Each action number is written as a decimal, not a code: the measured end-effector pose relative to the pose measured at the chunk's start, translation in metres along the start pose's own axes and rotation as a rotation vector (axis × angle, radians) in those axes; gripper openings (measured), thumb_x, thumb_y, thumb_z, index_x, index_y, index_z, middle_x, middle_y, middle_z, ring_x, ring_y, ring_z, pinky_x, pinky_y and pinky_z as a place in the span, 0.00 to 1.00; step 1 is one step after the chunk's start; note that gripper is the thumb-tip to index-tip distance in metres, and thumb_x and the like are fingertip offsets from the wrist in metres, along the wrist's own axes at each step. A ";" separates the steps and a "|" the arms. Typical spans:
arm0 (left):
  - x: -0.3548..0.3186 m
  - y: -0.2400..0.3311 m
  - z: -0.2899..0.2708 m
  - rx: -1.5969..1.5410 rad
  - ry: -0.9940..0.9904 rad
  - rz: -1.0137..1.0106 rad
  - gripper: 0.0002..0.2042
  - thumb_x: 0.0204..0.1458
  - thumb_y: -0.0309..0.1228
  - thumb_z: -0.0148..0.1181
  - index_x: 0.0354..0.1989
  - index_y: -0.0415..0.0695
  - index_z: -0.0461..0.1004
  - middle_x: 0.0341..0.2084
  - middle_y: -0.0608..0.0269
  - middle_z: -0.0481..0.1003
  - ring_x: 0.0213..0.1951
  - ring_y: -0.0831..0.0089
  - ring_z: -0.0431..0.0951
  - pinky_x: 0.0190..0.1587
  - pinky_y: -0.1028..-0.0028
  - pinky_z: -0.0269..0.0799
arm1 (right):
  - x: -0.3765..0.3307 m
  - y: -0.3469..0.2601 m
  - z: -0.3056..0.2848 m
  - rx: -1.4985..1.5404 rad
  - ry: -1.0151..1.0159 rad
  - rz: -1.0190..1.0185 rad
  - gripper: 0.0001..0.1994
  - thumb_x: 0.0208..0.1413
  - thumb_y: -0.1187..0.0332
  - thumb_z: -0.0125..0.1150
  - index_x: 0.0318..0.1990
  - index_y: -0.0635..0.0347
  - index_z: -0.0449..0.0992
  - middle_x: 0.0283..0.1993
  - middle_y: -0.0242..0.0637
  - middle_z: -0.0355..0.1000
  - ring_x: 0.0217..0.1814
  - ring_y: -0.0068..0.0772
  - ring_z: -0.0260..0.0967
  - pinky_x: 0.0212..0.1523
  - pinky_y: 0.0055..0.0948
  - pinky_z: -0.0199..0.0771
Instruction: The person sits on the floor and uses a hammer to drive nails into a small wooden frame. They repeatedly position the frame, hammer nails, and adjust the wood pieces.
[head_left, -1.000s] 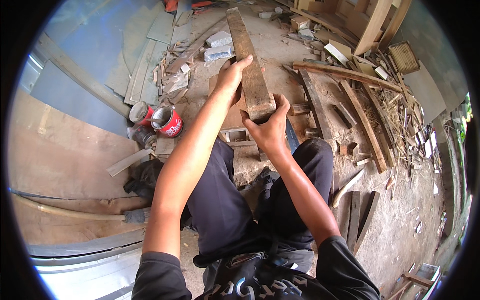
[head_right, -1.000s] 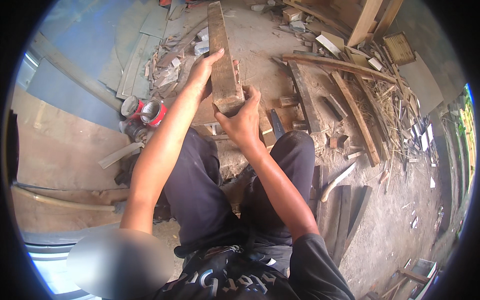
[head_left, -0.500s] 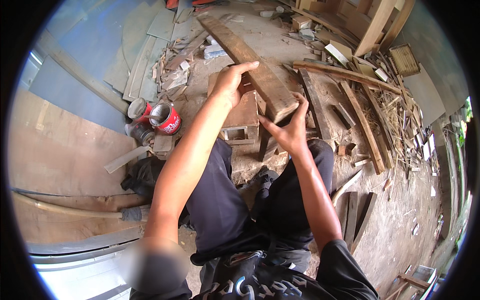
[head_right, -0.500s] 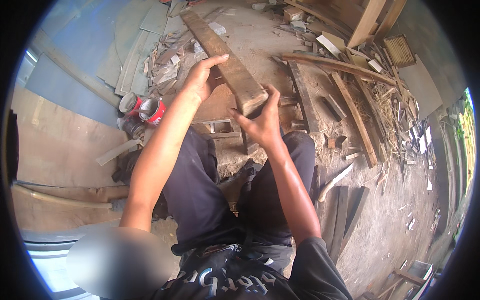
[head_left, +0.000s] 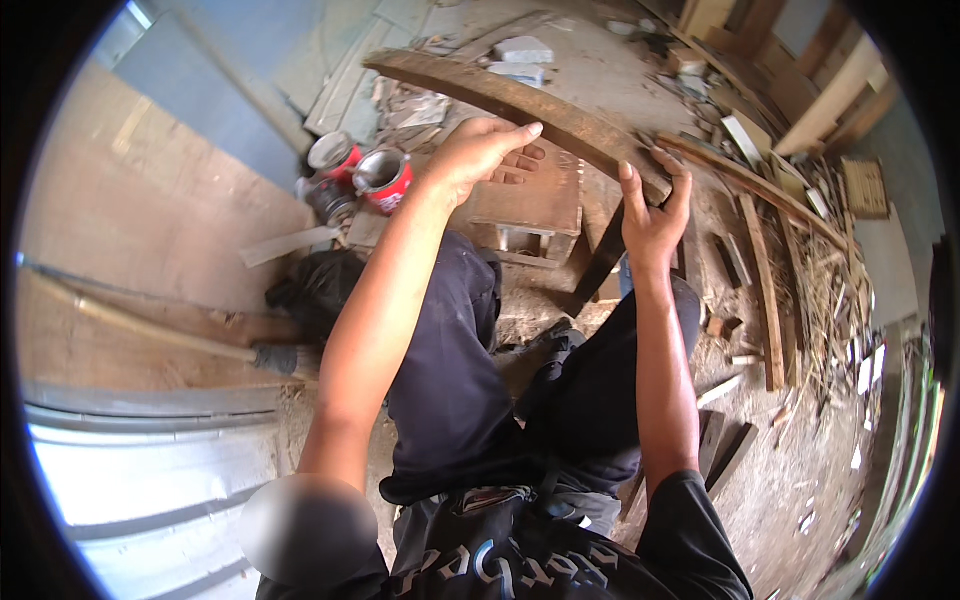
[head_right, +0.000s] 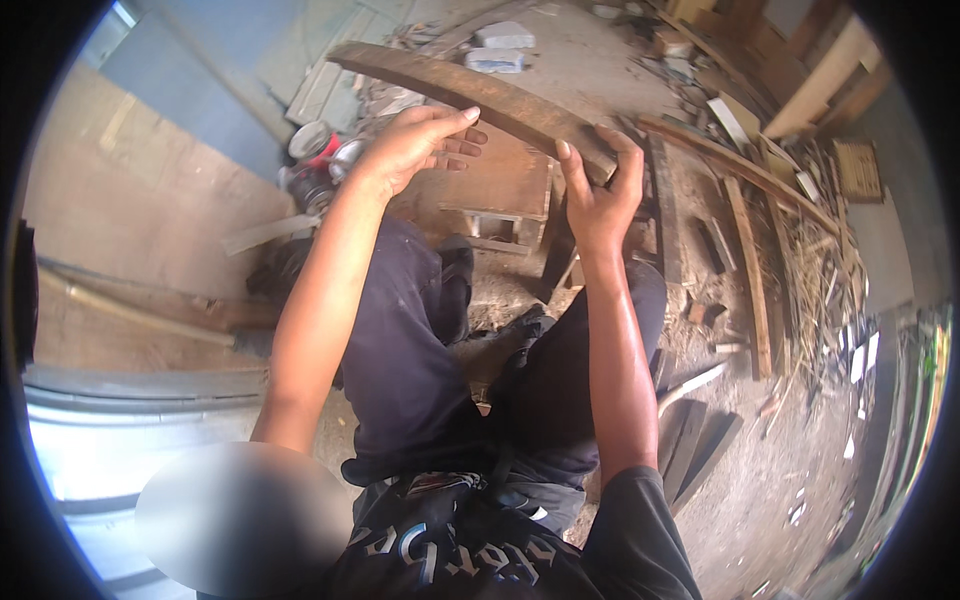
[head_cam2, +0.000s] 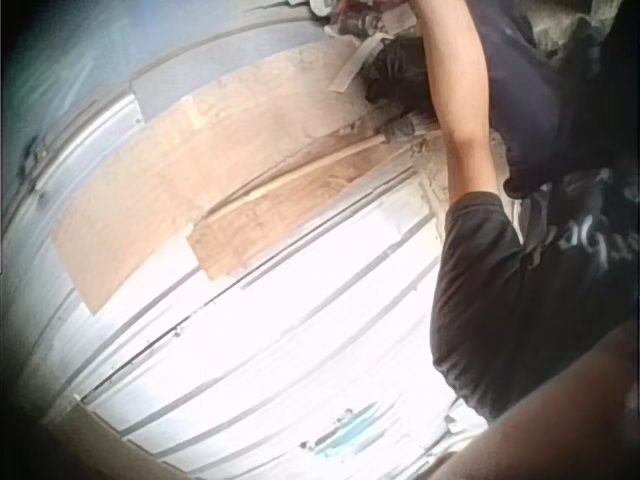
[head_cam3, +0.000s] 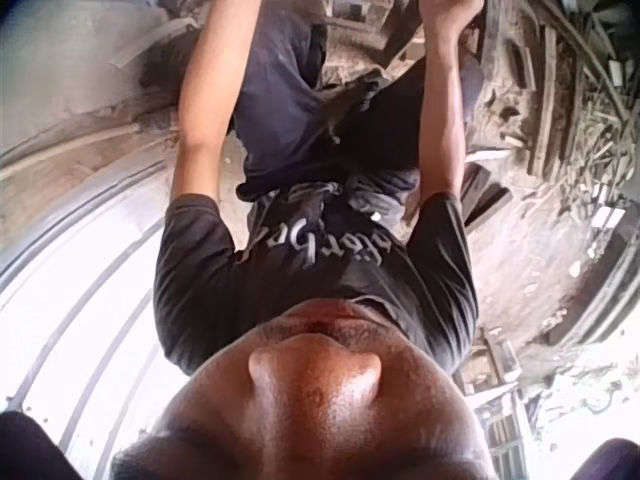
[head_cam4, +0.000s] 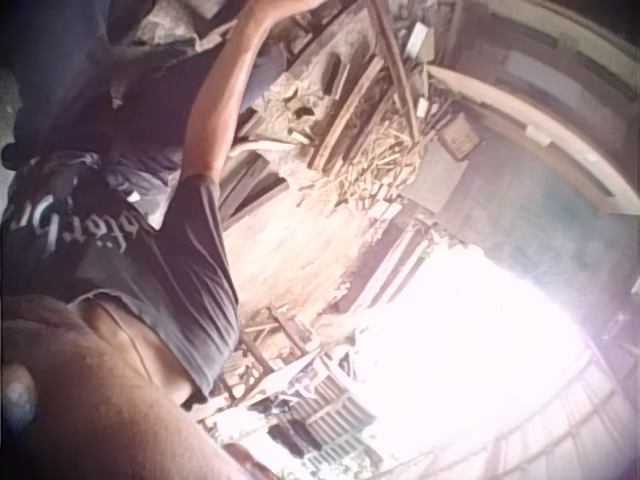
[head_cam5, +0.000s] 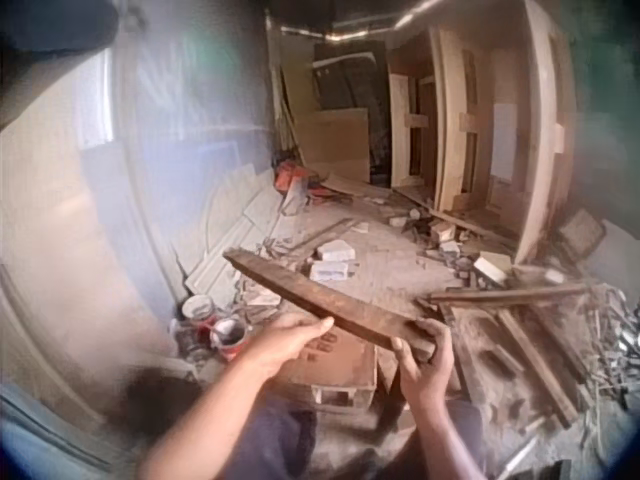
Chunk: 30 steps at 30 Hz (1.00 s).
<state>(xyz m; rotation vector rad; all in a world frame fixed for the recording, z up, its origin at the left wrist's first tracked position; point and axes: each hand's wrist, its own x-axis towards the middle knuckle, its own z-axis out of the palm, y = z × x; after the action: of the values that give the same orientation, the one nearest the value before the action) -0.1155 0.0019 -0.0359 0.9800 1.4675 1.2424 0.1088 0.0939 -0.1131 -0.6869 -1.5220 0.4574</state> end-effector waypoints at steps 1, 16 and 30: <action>-0.006 -0.006 -0.013 0.011 0.057 0.065 0.19 0.62 0.44 0.66 0.49 0.40 0.77 0.42 0.56 0.82 0.44 0.70 0.84 0.46 0.72 0.79 | -0.002 -0.005 0.008 -0.007 -0.008 -0.049 0.24 0.54 0.59 0.79 0.51 0.65 0.77 0.48 0.44 0.76 0.52 0.42 0.74 0.54 0.37 0.73; -0.173 -0.080 -0.180 -0.021 0.762 0.224 0.15 0.64 0.40 0.64 0.43 0.38 0.78 0.36 0.58 0.83 0.38 0.72 0.83 0.41 0.72 0.78 | -0.016 -0.028 0.100 0.049 -0.280 -0.115 0.23 0.51 0.59 0.80 0.48 0.63 0.79 0.47 0.46 0.77 0.48 0.44 0.76 0.49 0.39 0.75; -0.218 -0.251 -0.243 0.195 0.940 -0.049 0.14 0.62 0.37 0.65 0.43 0.36 0.80 0.33 0.60 0.83 0.39 0.73 0.83 0.43 0.72 0.78 | -0.066 -0.051 0.189 0.022 -0.529 -0.191 0.23 0.53 0.57 0.79 0.49 0.61 0.80 0.46 0.43 0.75 0.43 0.42 0.73 0.46 0.39 0.74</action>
<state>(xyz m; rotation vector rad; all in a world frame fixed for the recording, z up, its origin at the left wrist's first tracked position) -0.3010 -0.3044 -0.2392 0.4544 2.3413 1.6449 -0.0871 0.0351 -0.1434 -0.4114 -2.0546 0.5349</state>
